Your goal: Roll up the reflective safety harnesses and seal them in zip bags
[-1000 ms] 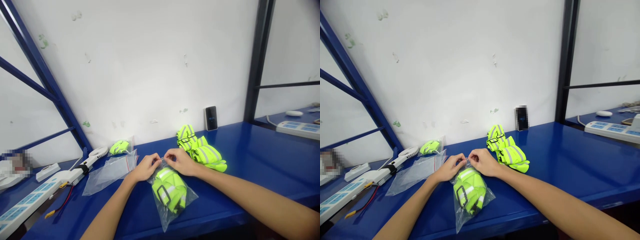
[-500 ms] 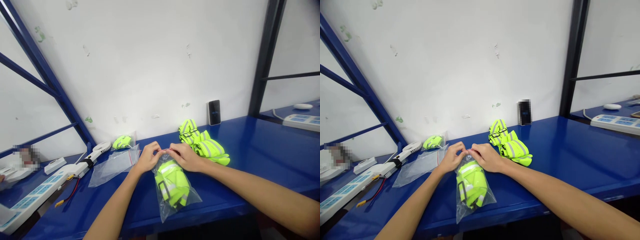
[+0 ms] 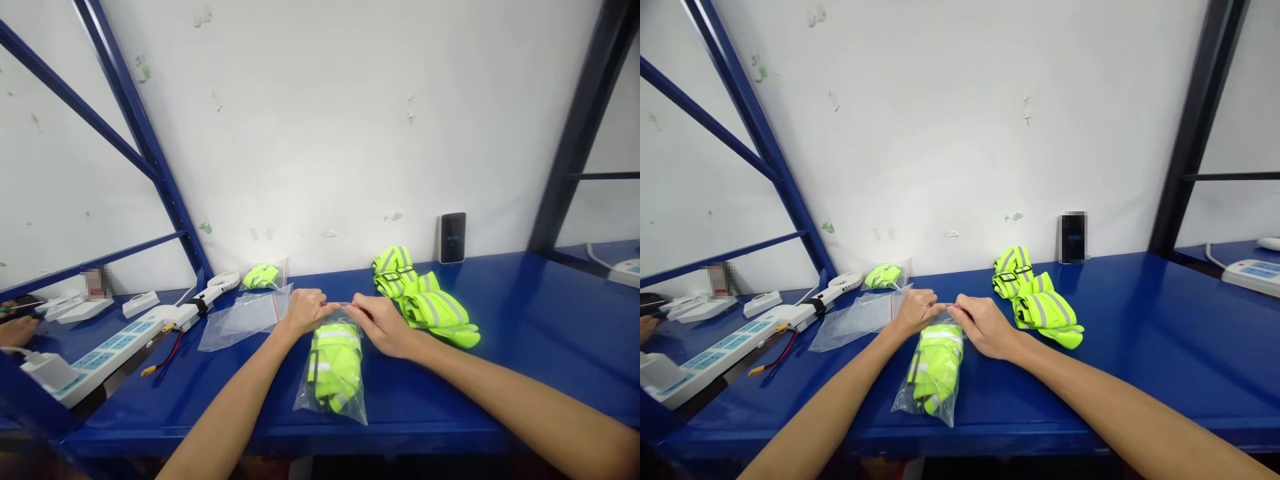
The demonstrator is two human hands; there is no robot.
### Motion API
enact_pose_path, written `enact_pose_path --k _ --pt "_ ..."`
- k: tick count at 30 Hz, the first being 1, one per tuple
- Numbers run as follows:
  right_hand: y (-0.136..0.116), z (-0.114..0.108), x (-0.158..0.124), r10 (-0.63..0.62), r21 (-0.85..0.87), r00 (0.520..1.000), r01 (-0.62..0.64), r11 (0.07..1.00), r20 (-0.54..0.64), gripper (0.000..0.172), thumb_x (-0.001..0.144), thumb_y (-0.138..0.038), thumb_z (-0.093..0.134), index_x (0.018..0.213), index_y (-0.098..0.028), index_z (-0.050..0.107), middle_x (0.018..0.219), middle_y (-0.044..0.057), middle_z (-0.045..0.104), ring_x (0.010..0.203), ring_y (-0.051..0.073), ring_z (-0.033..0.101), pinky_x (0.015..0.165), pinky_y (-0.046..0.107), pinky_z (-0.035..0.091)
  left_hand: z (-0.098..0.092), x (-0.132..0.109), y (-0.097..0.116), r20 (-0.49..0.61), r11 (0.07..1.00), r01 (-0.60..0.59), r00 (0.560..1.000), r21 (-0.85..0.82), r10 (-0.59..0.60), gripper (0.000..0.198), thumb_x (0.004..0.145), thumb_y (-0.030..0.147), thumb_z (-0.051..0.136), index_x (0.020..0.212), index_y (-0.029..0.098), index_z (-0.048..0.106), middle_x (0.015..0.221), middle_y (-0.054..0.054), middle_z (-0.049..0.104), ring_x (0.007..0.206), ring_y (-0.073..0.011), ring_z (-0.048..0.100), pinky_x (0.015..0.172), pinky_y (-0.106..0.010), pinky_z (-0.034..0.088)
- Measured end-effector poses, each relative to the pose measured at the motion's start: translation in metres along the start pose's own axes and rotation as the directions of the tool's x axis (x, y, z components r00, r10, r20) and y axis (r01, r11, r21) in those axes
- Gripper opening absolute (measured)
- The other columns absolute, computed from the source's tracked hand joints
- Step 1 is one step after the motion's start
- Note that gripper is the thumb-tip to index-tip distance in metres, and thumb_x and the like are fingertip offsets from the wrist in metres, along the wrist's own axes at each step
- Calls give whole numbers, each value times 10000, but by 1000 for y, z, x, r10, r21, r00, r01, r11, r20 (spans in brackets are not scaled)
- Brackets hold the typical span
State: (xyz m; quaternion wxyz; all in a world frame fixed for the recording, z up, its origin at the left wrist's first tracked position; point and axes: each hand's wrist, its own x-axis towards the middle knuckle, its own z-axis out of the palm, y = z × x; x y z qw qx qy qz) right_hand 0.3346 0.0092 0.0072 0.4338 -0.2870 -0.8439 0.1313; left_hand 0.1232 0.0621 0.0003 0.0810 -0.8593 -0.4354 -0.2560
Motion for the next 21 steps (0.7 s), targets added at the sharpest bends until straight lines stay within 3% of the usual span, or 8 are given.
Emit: enact_pose_path --k 2,5,8,10,13,15,18,21 --pt "0 3 0 79 80 996 -81 993 36 374 983 -413 324 667 -214 326 587 -48 348 537 112 336 541 267 275 4 -3 5 26 999 10 1000 -43 -9 609 905 592 348 469 185 469 526 -44 508 526 -143 450 554 -278 267" --pt "0 6 -1 106 149 971 -140 979 215 409 967 -444 352 638 -203 324 582 -56 326 550 102 315 531 256 267 13 -4 12 20 990 22 1000 -138 -20 623 939 549 272 475 186 473 518 -36 523 516 -139 451 558 -280 292" --pt "2 8 -1 180 84 935 -215 973 305 429 897 -437 499 602 -196 299 554 -69 292 539 90 265 505 246 235 13 -3 11 -98 962 105 986 -252 -134 619 969 475 186 517 188 496 544 -32 550 539 -145 492 585 -282 344" --pt "3 10 -2 225 56 931 -251 966 287 416 851 -403 563 596 -195 309 539 -73 305 535 88 265 494 238 228 6 -2 1 -210 936 209 939 -284 -273 610 979 432 153 563 187 526 578 -33 575 577 -150 531 636 -284 384" --pt "2 11 3 244 195 936 -296 935 254 336 857 -349 524 609 -202 352 528 -67 370 504 90 344 477 226 273 -11 -6 -26 -316 926 356 871 -122 -376 544 976 419 207 649 184 573 672 -54 611 686 -177 573 714 -303 404" --pt "-1 9 14 285 367 939 -338 866 193 298 857 -340 501 622 -211 372 521 -61 409 476 98 408 464 224 328 -21 -12 -45 -282 905 425 871 21 -403 499 967 430 246 735 185 613 785 -79 628 789 -210 590 753 -324 410" --pt "-1 7 48 385 555 922 -341 759 39 264 825 -350 527 635 -217 401 533 -38 460 476 123 501 470 241 420 -26 -19 -66 -218 836 537 834 110 -507 515 968 464 207 865 200 638 895 -102 623 876 -243 604 769 -346 424" --pt "15 14 89 508 541 846 -353 763 -165 198 876 -372 415 756 -217 447 591 -11 520 513 154 575 532 282 504 -26 -23 -71 -218 776 613 785 146 -579 523 969 468 180 929 202 629 949 -120 614 920 -268 605 781 -365 432"
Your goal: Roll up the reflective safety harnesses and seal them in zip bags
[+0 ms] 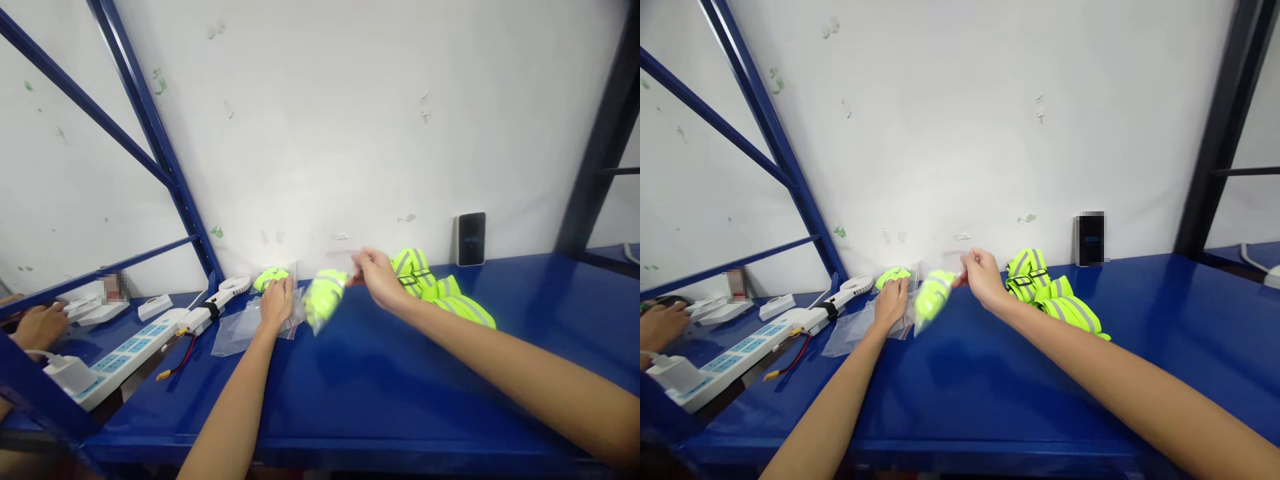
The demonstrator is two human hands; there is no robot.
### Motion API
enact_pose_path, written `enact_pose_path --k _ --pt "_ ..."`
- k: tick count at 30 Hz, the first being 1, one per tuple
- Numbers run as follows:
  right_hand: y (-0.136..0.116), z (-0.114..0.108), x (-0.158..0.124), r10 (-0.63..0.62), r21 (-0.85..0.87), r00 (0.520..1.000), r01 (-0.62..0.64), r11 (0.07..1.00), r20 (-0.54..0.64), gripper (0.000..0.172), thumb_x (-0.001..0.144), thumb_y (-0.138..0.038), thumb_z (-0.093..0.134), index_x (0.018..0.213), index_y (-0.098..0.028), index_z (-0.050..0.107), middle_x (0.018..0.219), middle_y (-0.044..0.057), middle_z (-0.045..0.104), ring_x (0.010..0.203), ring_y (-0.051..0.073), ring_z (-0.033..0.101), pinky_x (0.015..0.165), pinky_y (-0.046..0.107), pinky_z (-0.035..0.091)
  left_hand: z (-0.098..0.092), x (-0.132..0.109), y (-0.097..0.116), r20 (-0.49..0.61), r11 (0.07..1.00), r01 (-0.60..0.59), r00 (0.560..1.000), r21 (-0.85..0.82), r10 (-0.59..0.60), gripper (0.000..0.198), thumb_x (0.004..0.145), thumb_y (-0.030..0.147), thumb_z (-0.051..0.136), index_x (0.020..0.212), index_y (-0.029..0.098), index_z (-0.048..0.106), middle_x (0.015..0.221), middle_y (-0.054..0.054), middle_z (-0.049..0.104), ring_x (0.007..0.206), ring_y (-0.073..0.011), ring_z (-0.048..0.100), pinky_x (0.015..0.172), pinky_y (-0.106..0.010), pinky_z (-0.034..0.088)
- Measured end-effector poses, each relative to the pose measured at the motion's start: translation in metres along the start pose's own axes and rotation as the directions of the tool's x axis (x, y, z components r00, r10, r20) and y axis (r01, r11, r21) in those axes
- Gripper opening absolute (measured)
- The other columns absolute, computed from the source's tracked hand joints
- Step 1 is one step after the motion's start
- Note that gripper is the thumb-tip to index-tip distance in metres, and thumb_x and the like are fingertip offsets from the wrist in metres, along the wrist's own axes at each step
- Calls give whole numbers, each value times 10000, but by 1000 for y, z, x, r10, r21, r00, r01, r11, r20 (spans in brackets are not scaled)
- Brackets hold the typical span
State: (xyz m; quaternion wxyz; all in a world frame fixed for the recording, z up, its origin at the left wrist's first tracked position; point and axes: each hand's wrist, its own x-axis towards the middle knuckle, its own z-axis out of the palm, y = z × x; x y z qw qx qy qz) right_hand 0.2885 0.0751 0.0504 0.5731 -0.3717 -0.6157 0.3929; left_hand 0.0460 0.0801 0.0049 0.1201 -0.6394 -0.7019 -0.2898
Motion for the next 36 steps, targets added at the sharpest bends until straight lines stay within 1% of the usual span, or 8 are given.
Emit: enact_pose_path --k 5,9,14,23,26,29,33,36 --pt "42 16 38 191 -540 980 -129 832 61 479 942 -491 261 835 -148 578 532 81 575 514 230 610 505 340 477 4 -4 4 -37 999 -23 999 -23 22 471 978 437 184 1076 224 592 1050 -112 597 969 -250 600 812 -349 439" --pt "59 17 18 204 -734 957 15 679 208 376 855 -481 488 649 -179 577 638 127 635 630 266 642 591 350 453 14 -5 6 91 997 -76 993 -26 78 428 955 477 276 1048 221 605 1025 -107 617 963 -252 598 826 -354 436" --pt "47 31 -2 100 -767 882 339 544 461 170 824 -330 541 753 -187 597 844 112 683 781 258 636 663 324 415 23 -5 6 230 993 -110 966 -32 115 432 920 517 327 952 215 633 992 -115 610 962 -285 590 845 -407 435" --pt "43 69 9 4 -657 724 624 422 690 169 822 -204 519 944 -139 616 1044 140 664 983 254 602 911 366 389 21 -7 3 157 1000 12 988 -15 -9 444 909 509 346 1061 195 620 1075 -144 534 1042 -300 569 901 -415 427" --pt "27 38 -24 -66 -519 547 820 242 834 167 843 -214 503 941 -148 622 921 123 675 941 250 610 1050 458 266 15 -7 10 148 1000 1 989 8 -2 440 914 499 336 1007 185 631 1033 -141 534 985 -308 590 862 -416 440" --pt "-1 -27 -57 -33 -482 493 861 164 870 178 866 -226 472 963 -183 615 844 93 675 812 231 620 1006 465 329 -2 -11 26 93 996 -41 995 75 34 394 907 460 370 965 171 632 1052 -147 517 950 -325 592 801 -422 446" --pt "-32 -145 -67 22 -728 742 651 213 670 195 889 -307 463 921 -229 638 855 102 687 778 235 631 728 383 457 -28 -21 61 3 989 -145 989 -3 145 366 927 425 353 920 177 622 982 -102 510 858 -256 589 785 -376 432" --pt "-31 -216 -62 35 -849 892 417 325 451 271 843 -423 574 1008 -223 654 1024 138 690 897 250 647 779 383 457 -26 -29 84 13 928 -346 936 -139 351 360 939 414 354 836 185 611 898 -67 516 804 -202 567 773 -332 424"
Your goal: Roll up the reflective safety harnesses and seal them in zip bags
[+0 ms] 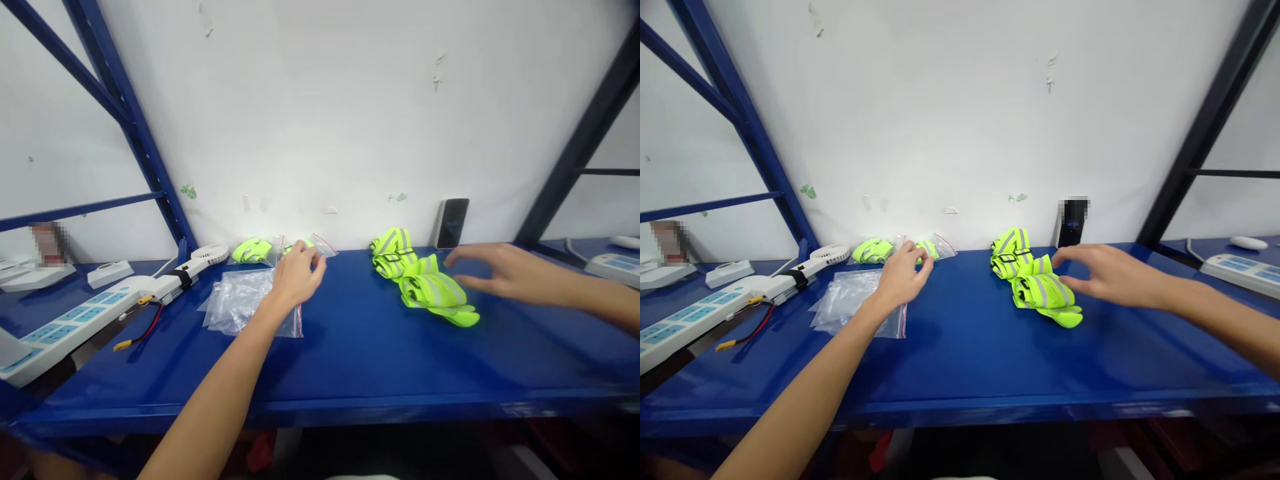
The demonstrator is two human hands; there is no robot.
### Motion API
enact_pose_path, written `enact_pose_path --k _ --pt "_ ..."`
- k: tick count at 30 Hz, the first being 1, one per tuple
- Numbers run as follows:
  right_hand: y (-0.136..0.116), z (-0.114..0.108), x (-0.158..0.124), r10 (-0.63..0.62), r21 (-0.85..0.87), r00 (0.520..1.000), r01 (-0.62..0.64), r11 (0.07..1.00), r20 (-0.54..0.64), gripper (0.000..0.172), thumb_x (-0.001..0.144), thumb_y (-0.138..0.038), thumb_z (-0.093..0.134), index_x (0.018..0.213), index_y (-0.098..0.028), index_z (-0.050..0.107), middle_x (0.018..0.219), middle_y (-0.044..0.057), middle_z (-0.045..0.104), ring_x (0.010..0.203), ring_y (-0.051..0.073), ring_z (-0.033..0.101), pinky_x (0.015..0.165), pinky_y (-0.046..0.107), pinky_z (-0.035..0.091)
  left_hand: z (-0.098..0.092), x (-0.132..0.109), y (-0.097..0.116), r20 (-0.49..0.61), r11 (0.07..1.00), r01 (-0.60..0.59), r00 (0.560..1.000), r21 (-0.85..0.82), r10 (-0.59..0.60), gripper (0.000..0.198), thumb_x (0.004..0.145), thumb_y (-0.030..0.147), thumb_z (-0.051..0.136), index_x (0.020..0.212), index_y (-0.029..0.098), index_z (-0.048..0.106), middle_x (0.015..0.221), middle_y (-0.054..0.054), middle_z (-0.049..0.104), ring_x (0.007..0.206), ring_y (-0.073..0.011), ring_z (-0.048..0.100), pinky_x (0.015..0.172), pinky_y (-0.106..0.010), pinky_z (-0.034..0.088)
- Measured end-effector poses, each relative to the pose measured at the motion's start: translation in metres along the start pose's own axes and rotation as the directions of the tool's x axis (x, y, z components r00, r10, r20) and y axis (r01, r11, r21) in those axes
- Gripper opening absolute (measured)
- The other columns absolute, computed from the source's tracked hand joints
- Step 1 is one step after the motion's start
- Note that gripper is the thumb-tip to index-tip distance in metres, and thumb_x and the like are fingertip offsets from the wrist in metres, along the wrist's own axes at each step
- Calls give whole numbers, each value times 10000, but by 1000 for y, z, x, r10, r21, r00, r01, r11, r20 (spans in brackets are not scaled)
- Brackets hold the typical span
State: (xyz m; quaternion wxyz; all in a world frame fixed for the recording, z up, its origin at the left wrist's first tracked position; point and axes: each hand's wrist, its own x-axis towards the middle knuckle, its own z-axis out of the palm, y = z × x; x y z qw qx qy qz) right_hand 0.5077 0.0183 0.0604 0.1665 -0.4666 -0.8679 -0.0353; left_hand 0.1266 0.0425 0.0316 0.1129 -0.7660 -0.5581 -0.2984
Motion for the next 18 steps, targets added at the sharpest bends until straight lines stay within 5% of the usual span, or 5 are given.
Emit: enact_pose_path --k 4,7,11,14,18 --pt "21 18 -14 77 163 992 -93 982 102 452 816 -491 615 1165 -205 611 1167 156 643 1035 267 618 836 357 464 20 -2 8 65 984 -161 984 -74 166 246 904 338 438 865 187 629 894 -80 536 866 -227 552 807 -356 423" --pt "-7 40 -9 29 164 992 -48 985 121 493 777 -413 669 1216 -220 554 1176 128 618 1001 272 613 826 370 486 22 -10 11 154 933 -279 936 -226 317 201 886 274 460 914 201 645 935 -80 574 921 -227 558 860 -361 426" --pt "-65 53 9 -200 196 972 173 965 127 523 775 -416 654 1241 -212 534 1153 116 590 997 281 593 831 382 480 9 -22 30 186 794 -342 854 -503 485 337 845 327 553 1167 231 567 1071 -68 592 982 -213 565 888 -342 442" --pt "-92 60 29 -299 117 950 287 951 94 543 763 -489 637 1186 -155 567 1013 122 602 816 256 599 688 355 478 9 -25 41 223 766 -339 823 -547 523 374 836 370 575 1176 216 554 1080 -73 582 979 -217 559 879 -342 443" --pt "-93 76 51 -327 178 944 331 927 -53 449 751 -418 643 1112 -154 600 918 91 635 795 239 604 696 336 461 20 -21 34 224 779 -259 864 -570 451 328 944 386 394 1146 197 571 1061 -79 586 971 -206 556 894 -341 424"
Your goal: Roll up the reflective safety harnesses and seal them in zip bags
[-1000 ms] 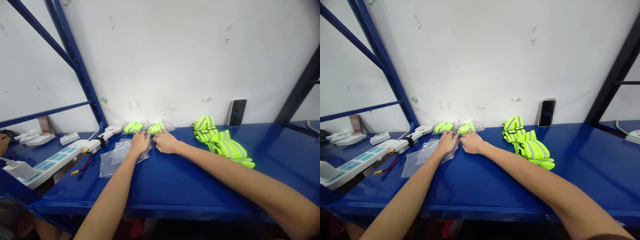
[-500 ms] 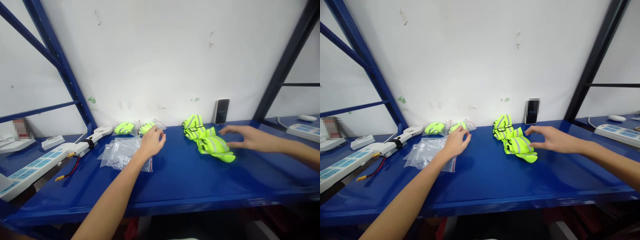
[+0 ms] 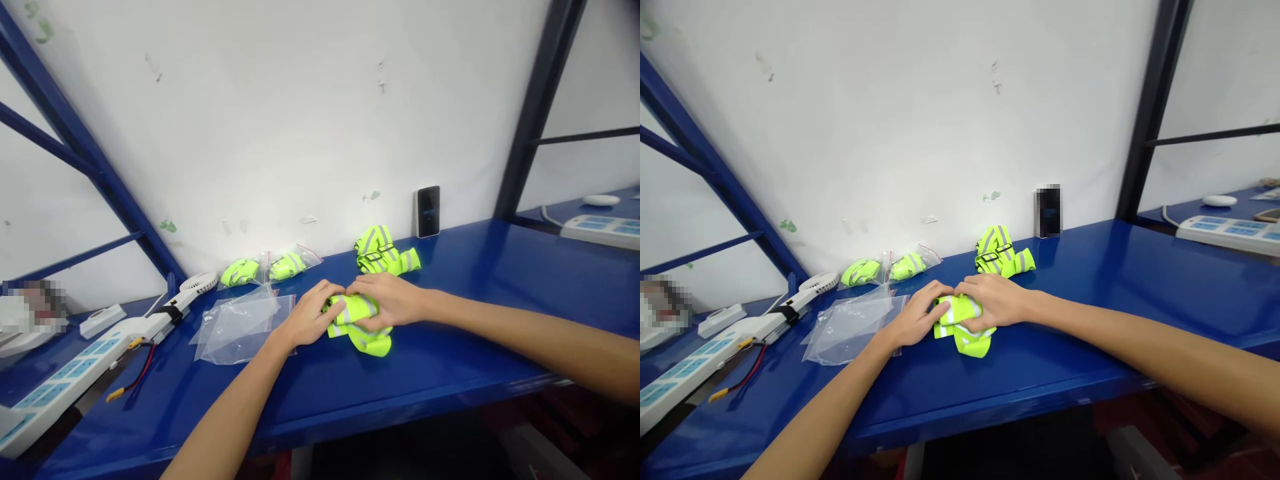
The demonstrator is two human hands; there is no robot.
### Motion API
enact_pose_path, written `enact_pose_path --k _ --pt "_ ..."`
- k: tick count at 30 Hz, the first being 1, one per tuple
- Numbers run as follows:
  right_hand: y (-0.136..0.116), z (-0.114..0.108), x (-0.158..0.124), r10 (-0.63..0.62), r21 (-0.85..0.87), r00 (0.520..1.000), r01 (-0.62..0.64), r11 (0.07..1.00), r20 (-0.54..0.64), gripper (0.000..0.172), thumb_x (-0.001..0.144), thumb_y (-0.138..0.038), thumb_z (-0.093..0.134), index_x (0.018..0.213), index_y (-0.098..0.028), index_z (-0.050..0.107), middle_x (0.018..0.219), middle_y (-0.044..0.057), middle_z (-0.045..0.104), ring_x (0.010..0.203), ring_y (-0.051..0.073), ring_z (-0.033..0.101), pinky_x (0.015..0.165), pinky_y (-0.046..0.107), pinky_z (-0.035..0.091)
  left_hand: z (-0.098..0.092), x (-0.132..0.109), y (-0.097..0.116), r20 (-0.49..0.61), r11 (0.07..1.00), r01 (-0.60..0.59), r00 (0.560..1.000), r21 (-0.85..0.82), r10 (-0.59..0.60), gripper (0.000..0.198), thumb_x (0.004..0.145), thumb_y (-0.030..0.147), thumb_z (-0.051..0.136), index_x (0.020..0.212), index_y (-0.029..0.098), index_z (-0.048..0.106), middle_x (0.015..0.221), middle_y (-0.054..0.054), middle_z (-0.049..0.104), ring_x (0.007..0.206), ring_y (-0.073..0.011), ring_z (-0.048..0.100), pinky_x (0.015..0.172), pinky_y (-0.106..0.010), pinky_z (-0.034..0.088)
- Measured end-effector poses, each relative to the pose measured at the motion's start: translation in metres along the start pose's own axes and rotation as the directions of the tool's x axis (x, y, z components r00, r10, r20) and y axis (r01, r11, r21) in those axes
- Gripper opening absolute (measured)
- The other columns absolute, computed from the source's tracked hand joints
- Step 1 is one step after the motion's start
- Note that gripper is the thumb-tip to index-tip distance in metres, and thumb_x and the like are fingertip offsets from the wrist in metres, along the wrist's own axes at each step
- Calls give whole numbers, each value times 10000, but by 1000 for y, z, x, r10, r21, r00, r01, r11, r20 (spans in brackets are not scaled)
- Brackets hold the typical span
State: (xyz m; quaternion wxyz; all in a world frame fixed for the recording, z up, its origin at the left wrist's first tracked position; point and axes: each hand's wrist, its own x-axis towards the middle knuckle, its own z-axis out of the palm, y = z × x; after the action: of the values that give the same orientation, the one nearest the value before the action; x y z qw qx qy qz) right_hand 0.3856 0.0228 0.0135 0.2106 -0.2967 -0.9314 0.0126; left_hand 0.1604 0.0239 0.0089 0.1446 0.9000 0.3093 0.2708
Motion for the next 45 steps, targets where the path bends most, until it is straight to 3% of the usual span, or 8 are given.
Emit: enact_pose_path --k 4,12,19,24,33,37,42,45 --pt "12 11 -5 121 249 983 -84 965 -136 498 737 -287 649 1212 -195 530 1121 88 616 1002 251 576 854 369 447 -2 0 -13 8 988 48 999 -147 -47 410 932 420 434 1275 203 493 1079 -75 600 955 -202 572 850 -313 440" --pt "22 -3 -14 -54 428 998 30 903 45 634 684 -151 648 1290 -207 467 1199 83 528 1089 233 506 948 382 405 -2 3 -10 86 979 168 984 -118 -158 378 933 451 429 1144 186 597 819 -20 635 761 -170 581 713 -264 426" --pt "30 -5 -10 92 506 996 -76 859 -5 474 746 -194 647 1210 -211 557 1054 44 610 860 179 557 728 290 439 0 1 -15 -27 989 133 990 -56 -135 396 987 346 305 1322 233 482 1051 -45 645 899 -184 588 824 -304 421" --pt "28 9 -5 353 688 935 -248 682 -13 311 874 -361 538 1113 -172 601 676 -23 535 573 119 448 530 240 340 -2 0 -17 -213 996 86 973 -40 -92 448 957 295 388 1399 229 354 1093 -67 605 891 -168 587 848 -318 445" --pt "21 19 -1 656 933 742 -317 168 134 280 821 -438 601 892 -169 637 603 -21 536 488 98 431 423 207 302 -7 0 9 -76 973 -115 988 200 132 638 771 289 633 1367 226 414 1349 -130 444 1252 -283 439 1050 -425 379" --pt "16 21 -1 593 957 791 -267 116 149 349 812 -510 612 844 -163 622 555 -42 492 428 76 397 374 191 299 -4 0 8 -73 967 -104 990 233 124 537 774 240 605 1300 219 495 1206 -109 553 1115 -254 536 975 -396 428" --pt "18 18 -4 494 973 870 -111 204 -5 510 783 -540 634 1127 -165 592 608 -26 570 482 112 504 456 232 420 2 6 -9 -382 967 113 903 -230 -197 322 818 353 575 1077 169 624 1070 -84 666 995 -240 610 895 -354 462" --pt "20 12 -6 420 936 897 -20 352 -139 643 762 -421 685 1312 -162 476 645 -27 592 496 126 535 500 260 451 1 11 -18 -407 726 117 763 -677 -502 353 814 409 558 1055 157 606 1026 -67 682 907 -212 640 784 -310 495"
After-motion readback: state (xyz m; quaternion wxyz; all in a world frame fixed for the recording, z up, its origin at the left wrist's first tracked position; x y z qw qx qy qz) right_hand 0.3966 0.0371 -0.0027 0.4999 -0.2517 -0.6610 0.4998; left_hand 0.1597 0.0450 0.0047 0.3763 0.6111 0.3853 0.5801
